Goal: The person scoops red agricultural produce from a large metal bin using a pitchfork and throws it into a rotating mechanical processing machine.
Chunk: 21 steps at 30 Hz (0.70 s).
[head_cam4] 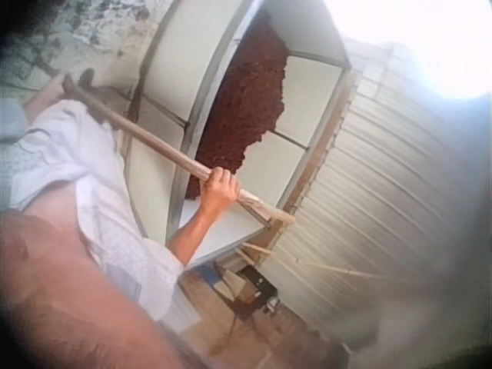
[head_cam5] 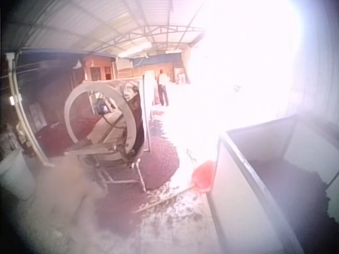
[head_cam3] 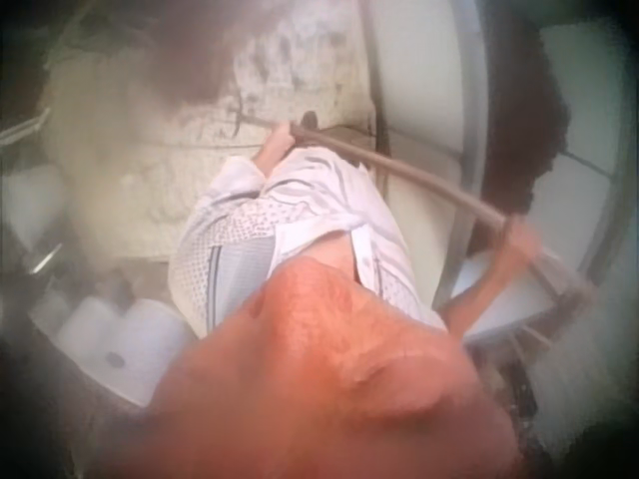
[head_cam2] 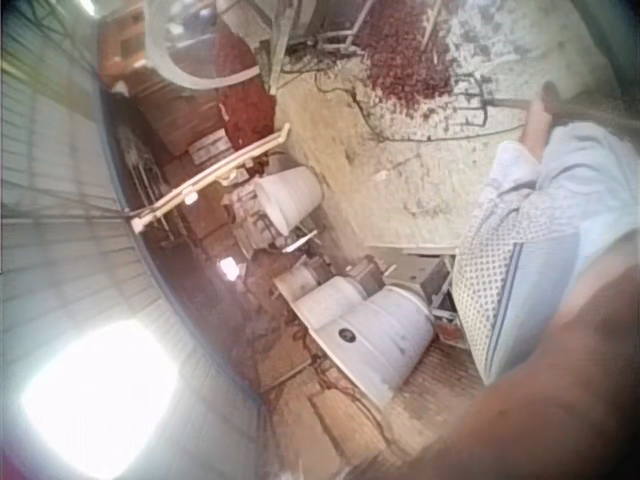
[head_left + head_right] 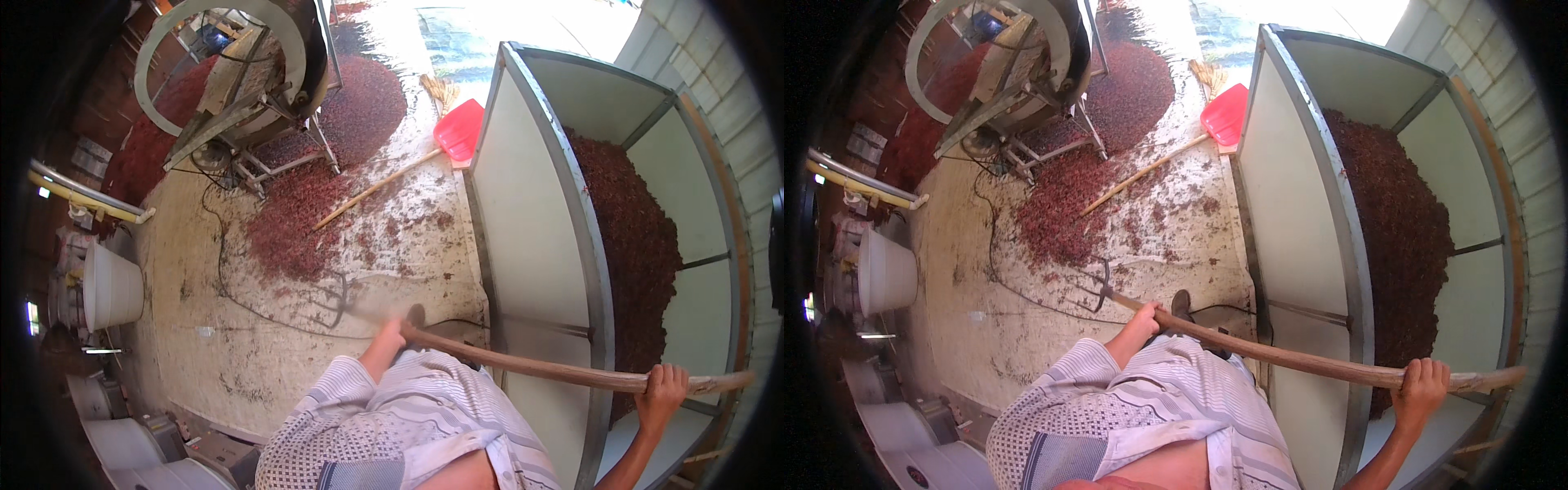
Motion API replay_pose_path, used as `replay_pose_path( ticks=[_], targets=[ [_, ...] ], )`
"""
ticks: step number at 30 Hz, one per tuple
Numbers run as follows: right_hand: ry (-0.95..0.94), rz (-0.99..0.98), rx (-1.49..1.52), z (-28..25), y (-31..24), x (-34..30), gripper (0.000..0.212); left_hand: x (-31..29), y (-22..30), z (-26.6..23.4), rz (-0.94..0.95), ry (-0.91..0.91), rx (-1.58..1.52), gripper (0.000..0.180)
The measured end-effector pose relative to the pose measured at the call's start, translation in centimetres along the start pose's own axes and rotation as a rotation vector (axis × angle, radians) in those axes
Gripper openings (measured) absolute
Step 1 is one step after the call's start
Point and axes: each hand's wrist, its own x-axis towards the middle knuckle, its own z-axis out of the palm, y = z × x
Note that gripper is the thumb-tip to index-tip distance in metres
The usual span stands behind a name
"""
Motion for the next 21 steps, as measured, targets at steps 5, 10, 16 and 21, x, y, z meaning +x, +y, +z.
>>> replay_pose_path(
  ticks=[5,10,16,21],
  targets=[
    [-0.074,-0.095,0.042,-1.3,-2.9,3.3,0.034,0.9,-0.9,-3.7,-0.001,0.024,0.193,0.018],
    [-0.037,-0.104,0.111,-0.3,-4.6,4.4,0.03,2.0,1.4,-6.3,-0.065,0.091,0.041,0.014],
    [-0.038,-0.06,0.121,0.4,-6.4,3.8,0.025,3.4,3.4,-7.2,-0.053,0.147,-0.037,0.015],
    [-0.044,0.005,0.113,0.5,-7.5,2.2,0.023,1.8,5.9,-4.9,-0.093,0.131,0.006,0.016]
  ],
)
